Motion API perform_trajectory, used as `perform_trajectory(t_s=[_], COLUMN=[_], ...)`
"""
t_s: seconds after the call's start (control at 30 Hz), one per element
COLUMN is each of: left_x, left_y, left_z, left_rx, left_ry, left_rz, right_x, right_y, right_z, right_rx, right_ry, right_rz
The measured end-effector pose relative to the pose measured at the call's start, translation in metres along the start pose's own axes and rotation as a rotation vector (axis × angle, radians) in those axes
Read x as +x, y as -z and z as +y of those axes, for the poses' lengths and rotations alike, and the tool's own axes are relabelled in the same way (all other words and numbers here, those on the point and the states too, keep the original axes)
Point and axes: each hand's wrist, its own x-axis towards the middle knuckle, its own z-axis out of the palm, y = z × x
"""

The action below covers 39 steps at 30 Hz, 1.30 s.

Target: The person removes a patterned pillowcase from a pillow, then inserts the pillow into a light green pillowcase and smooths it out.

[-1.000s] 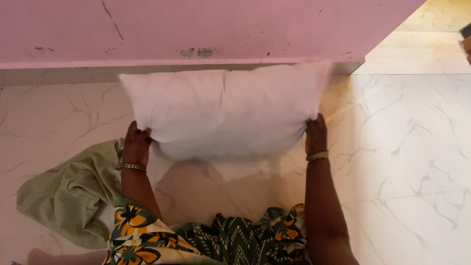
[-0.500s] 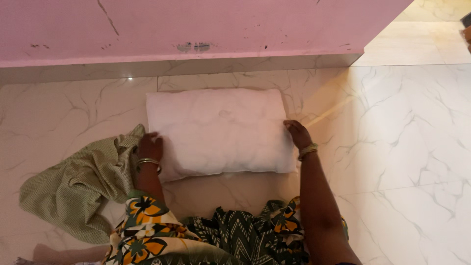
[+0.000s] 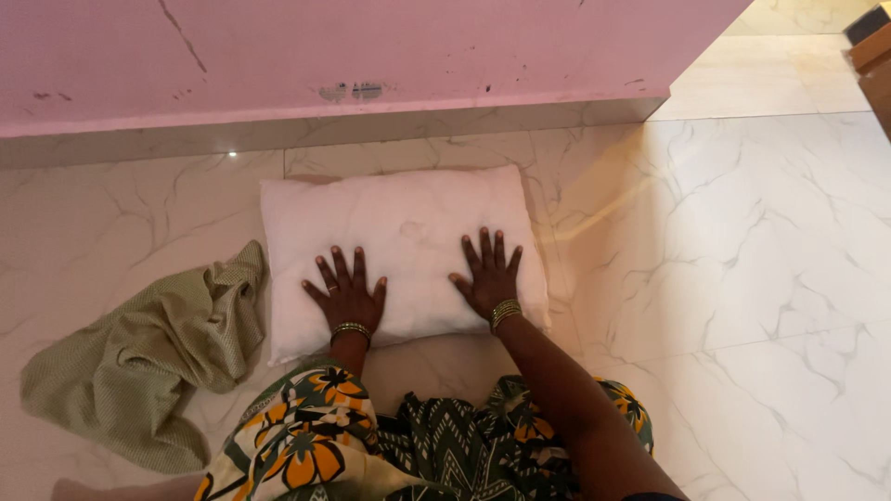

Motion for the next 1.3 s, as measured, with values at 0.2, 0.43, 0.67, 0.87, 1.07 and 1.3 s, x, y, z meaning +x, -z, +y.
perform_trajectory(t_s=[0.2, 0.43, 0.67, 0.87, 1.07, 1.3], left_x=[0.009, 0.035, -0.013, -0.020, 0.042, 0.122], left_y=[-0.002, 0.008, -0.010, 0.004, 0.033, 0.037], left_z=[0.003, 0.010, 0.005, -0.003, -0.001, -0.009], left_rx=[0.035, 0.040, 0.042, -0.119, -0.211, -0.184], left_ry=[-0.010, 0.005, -0.017, 0.019, 0.080, 0.144], left_rz=[-0.058, -0.192, -0.050, 0.009, 0.094, -0.037], right_x=[0.005, 0.026, -0.015, -0.019, 0.035, 0.127], right_y=[-0.016, -0.020, -0.022, 0.014, 0.049, 0.044], right_z=[-0.003, -0.005, -0.003, -0.010, -0.010, -0.048], right_rx=[-0.046, -0.084, -0.033, 0.010, 0.130, 0.060], right_ry=[-0.040, -0.079, -0.060, -0.110, -0.120, -0.135], right_rz=[-0.024, -0.131, -0.046, -0.154, -0.065, -0.295])
